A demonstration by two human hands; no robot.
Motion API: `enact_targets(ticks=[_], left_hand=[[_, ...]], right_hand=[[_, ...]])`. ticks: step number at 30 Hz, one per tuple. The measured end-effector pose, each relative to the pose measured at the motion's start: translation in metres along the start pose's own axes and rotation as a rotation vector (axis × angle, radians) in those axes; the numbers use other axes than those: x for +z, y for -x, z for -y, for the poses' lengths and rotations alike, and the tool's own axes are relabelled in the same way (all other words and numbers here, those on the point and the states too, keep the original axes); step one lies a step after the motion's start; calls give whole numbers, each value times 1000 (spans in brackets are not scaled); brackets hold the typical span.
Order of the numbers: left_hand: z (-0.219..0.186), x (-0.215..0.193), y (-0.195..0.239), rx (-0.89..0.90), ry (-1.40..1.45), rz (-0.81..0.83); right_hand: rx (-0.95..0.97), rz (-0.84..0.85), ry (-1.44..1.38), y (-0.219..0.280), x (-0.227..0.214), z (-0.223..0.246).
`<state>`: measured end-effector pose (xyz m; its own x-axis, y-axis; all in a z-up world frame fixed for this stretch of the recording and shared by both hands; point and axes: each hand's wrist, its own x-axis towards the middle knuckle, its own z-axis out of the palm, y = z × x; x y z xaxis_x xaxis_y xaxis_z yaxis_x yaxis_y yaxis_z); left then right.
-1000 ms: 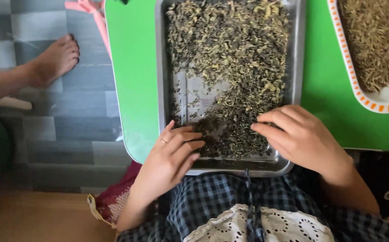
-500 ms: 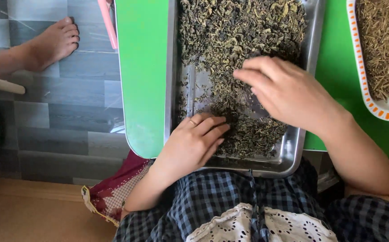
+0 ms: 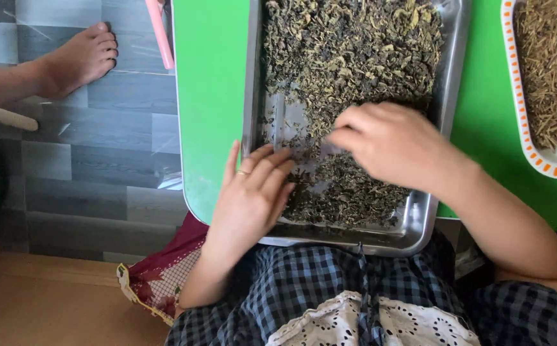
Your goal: Manually sorting through dried tea leaves on a tray to remove stems and unwanted debris.
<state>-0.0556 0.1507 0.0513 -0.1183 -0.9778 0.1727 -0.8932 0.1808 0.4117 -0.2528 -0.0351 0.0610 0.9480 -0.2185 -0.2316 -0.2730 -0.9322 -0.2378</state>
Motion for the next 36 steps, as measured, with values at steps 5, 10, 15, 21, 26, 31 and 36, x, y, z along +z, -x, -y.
enact_targets(ticks=[5, 10, 15, 21, 26, 31, 36], left_hand=[[-6, 13, -2, 90, 30, 47], [-7, 11, -2, 148, 82, 27], [-6, 8, -2, 151, 112, 36], [-3, 4, -5, 46, 55, 6], [-13, 20, -12, -18, -66, 74], [-13, 20, -11, -69, -57, 50], [-5, 11, -9, -99, 0, 5]], right_hand=[[-74, 87, 6, -5, 19, -1], [9, -31, 105, -1, 15, -13], [-109, -70, 62, -1, 17, -3], [-68, -55, 120, 10, 14, -20], [-92, -125, 133, -4, 9, -9], [-260, -244, 390, -16, 4, 3], [-328, -194, 542, -26, -1, 11]])
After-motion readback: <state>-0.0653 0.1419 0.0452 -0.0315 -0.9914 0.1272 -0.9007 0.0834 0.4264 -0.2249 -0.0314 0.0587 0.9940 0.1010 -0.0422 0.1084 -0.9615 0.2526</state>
